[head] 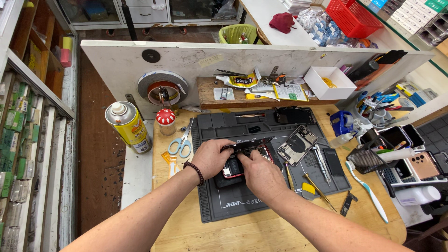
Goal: The person reassembles a red smartphone by connecting internal components, placing the screen, and securing the back cover. They then connect a charging cable to test the device and handle a separate phone chassis with a new battery.
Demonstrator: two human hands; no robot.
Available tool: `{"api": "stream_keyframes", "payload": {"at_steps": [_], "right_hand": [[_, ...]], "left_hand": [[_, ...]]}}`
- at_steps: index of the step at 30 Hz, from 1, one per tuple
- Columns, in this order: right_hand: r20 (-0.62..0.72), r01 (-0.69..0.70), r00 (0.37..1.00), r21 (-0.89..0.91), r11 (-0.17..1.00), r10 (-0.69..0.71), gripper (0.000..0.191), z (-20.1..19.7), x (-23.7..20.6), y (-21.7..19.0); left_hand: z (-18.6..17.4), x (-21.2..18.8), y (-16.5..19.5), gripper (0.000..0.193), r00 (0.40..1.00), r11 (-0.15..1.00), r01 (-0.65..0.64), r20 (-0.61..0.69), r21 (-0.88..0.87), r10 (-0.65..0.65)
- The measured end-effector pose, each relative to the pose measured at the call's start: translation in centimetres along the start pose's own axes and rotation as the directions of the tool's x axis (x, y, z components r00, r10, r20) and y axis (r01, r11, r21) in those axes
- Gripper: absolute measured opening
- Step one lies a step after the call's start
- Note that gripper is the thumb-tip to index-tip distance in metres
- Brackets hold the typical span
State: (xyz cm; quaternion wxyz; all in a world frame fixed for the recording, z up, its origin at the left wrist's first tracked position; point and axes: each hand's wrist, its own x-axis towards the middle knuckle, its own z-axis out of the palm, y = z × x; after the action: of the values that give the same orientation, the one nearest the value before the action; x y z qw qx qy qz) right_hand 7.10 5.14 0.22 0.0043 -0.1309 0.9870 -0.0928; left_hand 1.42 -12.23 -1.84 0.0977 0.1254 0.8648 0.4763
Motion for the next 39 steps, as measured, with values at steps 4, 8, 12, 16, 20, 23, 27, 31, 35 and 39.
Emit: {"api": "stream_keyframes", "payload": {"at_steps": [4,8,12,16,20,23,27,31,35,39], "right_hand": [[0.029,0.017,0.999,-0.006,1.000,-0.017,0.038,-0.1,0.0,0.1],[0.016,0.101,0.995,-0.059,0.993,-0.101,0.033,-0.6,0.5,0.4],[0.083,0.151,0.986,-0.112,0.982,-0.142,0.022,-1.1,1.2,1.1],[0.062,0.185,0.982,-0.130,0.974,-0.178,0.017,-0.2,1.8,1.2],[-0.089,0.076,0.993,0.033,0.997,-0.073,0.020,1.6,1.2,1.4],[-0.263,0.035,0.965,0.221,0.975,0.026,0.026,3.3,0.4,1.6],[-0.277,-0.051,0.947,0.374,0.926,0.164,0.029,5.0,0.5,2.6],[-0.298,-0.076,0.931,0.405,0.911,0.210,0.031,6.3,0.8,3.0],[-0.318,-0.066,0.931,0.335,0.940,0.178,0.031,6.4,0.3,3.2],[-0.318,-0.041,0.942,0.209,0.977,0.108,0.029,6.0,0.2,3.4]], "left_hand": [[-0.1,0.1,0.2,0.026,1.000,1.000,0.017,0.023,0.014,-0.017],[-0.1,0.3,0.1,0.027,1.000,0.999,-0.026,0.017,0.040,0.025],[0.1,0.5,0.1,0.026,0.999,0.999,0.003,0.036,0.054,-0.005],[0.3,0.8,-0.1,0.026,0.999,0.996,-0.051,0.005,0.073,0.051],[0.8,1.2,-0.8,0.027,0.996,0.997,-0.070,-0.049,0.045,0.072],[0.9,1.1,-2.3,0.027,0.991,0.994,-0.105,-0.088,-0.012,0.104],[2.3,2.1,-3.8,0.026,0.992,0.993,-0.080,-0.106,-0.083,0.071],[3.5,2.8,-5.0,0.024,0.988,0.995,-0.074,-0.144,-0.072,0.063],[4.1,2.9,-5.2,0.022,0.989,0.996,-0.070,-0.137,-0.061,0.061],[4.5,2.6,-4.9,0.023,0.988,0.996,-0.066,-0.144,-0.060,0.057]]}}
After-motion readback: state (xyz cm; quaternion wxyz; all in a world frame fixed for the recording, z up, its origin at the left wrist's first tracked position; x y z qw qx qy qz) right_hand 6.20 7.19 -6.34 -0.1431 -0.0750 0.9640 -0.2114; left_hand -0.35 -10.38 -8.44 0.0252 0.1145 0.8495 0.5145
